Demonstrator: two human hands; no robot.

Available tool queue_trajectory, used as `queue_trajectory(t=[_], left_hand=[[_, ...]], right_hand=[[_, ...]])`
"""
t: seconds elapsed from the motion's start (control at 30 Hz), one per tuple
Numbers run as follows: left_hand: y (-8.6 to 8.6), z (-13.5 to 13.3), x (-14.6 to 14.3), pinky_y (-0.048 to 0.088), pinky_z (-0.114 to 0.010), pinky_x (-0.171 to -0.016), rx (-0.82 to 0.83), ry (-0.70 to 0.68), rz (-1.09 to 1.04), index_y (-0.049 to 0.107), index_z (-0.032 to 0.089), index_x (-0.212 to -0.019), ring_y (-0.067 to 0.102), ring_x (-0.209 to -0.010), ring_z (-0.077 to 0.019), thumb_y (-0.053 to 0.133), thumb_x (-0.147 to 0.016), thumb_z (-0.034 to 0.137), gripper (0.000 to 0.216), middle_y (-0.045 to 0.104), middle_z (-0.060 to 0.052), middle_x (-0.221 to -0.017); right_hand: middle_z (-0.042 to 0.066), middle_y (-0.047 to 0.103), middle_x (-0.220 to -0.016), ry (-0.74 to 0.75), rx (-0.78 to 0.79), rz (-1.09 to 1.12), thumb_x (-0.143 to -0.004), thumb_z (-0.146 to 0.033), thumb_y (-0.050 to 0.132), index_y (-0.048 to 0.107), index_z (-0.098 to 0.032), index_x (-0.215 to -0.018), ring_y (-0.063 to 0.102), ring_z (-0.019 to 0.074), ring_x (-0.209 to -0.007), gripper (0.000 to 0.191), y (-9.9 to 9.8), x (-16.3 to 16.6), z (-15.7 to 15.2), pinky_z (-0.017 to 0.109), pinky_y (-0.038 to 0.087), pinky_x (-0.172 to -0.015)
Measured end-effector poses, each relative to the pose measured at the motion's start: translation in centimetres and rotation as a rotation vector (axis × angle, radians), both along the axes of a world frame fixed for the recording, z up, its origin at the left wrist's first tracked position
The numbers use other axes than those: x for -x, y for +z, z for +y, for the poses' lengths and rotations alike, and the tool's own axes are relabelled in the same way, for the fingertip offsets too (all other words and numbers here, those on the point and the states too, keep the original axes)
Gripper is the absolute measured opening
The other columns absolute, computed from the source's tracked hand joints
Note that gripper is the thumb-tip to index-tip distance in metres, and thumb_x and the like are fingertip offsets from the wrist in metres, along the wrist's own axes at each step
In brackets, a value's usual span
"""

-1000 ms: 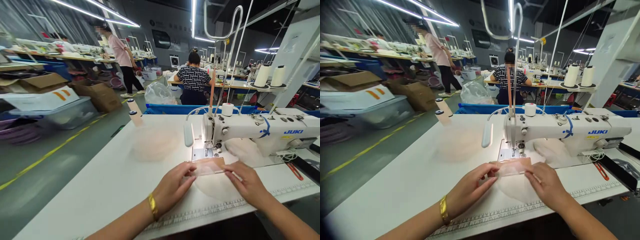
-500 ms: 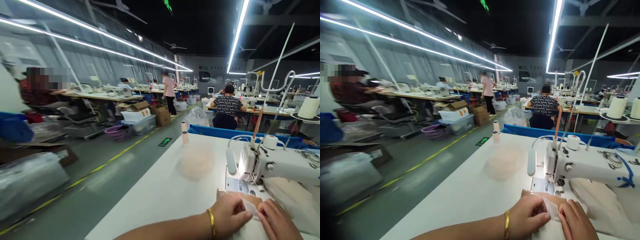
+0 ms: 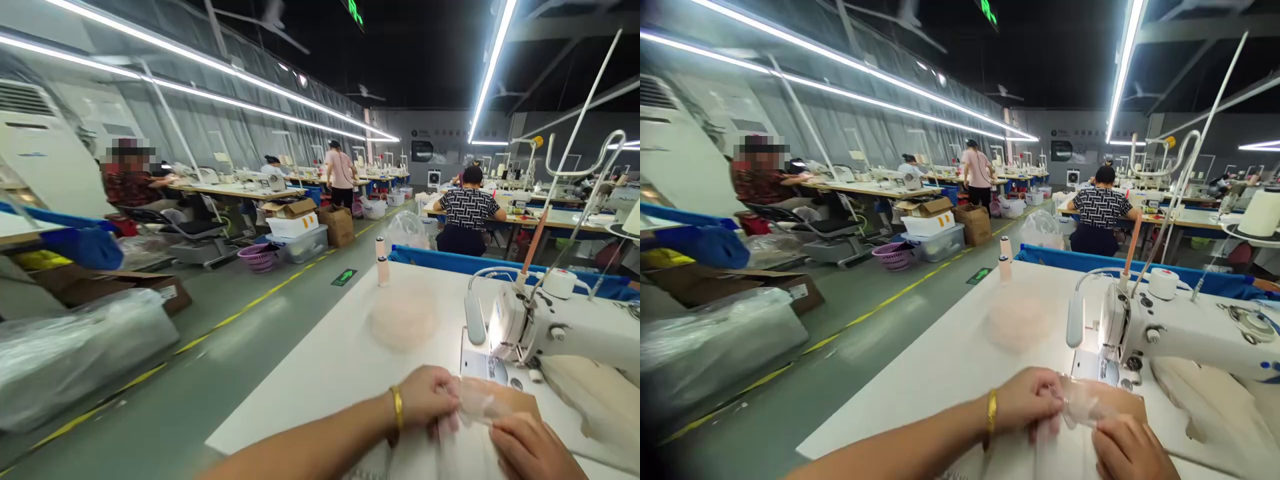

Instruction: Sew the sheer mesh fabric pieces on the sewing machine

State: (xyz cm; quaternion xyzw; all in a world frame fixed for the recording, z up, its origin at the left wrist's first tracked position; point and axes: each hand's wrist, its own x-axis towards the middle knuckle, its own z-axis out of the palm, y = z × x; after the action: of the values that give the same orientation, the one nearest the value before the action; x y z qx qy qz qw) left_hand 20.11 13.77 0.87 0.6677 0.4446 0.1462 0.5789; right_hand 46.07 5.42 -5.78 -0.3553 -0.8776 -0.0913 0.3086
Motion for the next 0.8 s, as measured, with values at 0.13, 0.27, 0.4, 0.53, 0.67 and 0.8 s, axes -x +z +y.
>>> queue_trajectory(t=[0.13, 0.27, 0.4, 0.53, 0.67, 0.8], left_hand=[[1.7, 0.5, 2.7, 0.044, -0.026, -0.055, -0.076, -0.005, 0.099, 0.059, 0.021, -0.074, 0.059, -0.054, -0.0171, 0.07, -0.077, 0.048, 0.03, 0.064, 0.001, -0.059], [3.2, 1.4, 2.2, 0.042, -0.029, -0.066, -0.447, -0.01, 0.23, 0.066, 0.023, -0.085, 0.061, -0.074, -0.0212, 0.067, -0.083, 0.045, 0.023, 0.069, -0.002, -0.079], [3.4, 1.8, -1.6, 0.045, -0.034, -0.076, -0.679, -0.136, 0.262, 0.066, 0.02, -0.09, 0.061, -0.085, -0.0256, 0.072, -0.083, 0.05, 0.031, 0.068, -0.006, -0.088], [2.0, 2.3, -4.5, 0.043, -0.03, -0.075, -0.647, -0.263, 0.204, 0.059, 0.02, -0.07, 0.058, -0.082, -0.0214, 0.077, -0.077, 0.03, 0.022, 0.063, -0.003, -0.082], [1.1, 2.1, -4.7, 0.04, -0.026, -0.065, -0.514, -0.257, 0.083, 0.058, 0.02, -0.074, 0.055, -0.069, -0.0157, 0.065, -0.084, 0.027, 0.014, 0.06, 0.001, -0.072], [0.8, 1.7, -4.2, 0.038, -0.024, -0.059, -0.369, -0.159, -0.046, 0.058, 0.021, -0.078, 0.051, -0.063, -0.0142, 0.062, -0.084, 0.034, 0.015, 0.058, 0.003, -0.068]], right_hand=[[0.012, 0.072, -0.115, -0.095, 0.19, 0.044, -0.105, -0.018, 0.049, 0.064, -0.023, -0.126, 0.068, 0.0259, -0.101, 0.026, 3.4, 0.7, -2.3, 0.04, 0.061, -0.085], [0.012, 0.069, -0.114, -0.144, 0.272, 0.058, -0.106, -0.017, 0.047, 0.062, -0.021, -0.12, 0.064, 0.0264, -0.102, 0.021, 4.8, 2.0, -3.2, 0.042, 0.058, -0.085], [0.012, 0.068, -0.115, -0.152, 0.272, 0.057, -0.106, -0.016, 0.048, 0.06, -0.021, -0.124, 0.063, 0.0258, -0.101, 0.022, 4.8, 2.4, -3.8, 0.042, 0.057, -0.085], [0.011, 0.069, -0.114, -0.119, 0.317, 0.044, -0.106, -0.019, 0.049, 0.061, -0.022, -0.124, 0.063, 0.0249, -0.1, 0.021, 5.6, 1.6, -3.8, 0.04, 0.057, -0.085], [0.011, 0.067, -0.126, -0.19, 0.355, 0.125, -0.106, -0.028, 0.055, 0.055, -0.024, -0.136, 0.063, 0.0276, -0.113, 0.031, 7.2, 0.9, -1.8, 0.043, 0.055, -0.095], [0.004, 0.072, -0.096, -0.271, 0.606, 0.295, -0.105, -0.034, 0.054, 0.063, -0.024, -0.108, 0.068, 0.023, -0.088, 0.014, 7.5, 1.6, 1.1, 0.034, 0.055, -0.075]])
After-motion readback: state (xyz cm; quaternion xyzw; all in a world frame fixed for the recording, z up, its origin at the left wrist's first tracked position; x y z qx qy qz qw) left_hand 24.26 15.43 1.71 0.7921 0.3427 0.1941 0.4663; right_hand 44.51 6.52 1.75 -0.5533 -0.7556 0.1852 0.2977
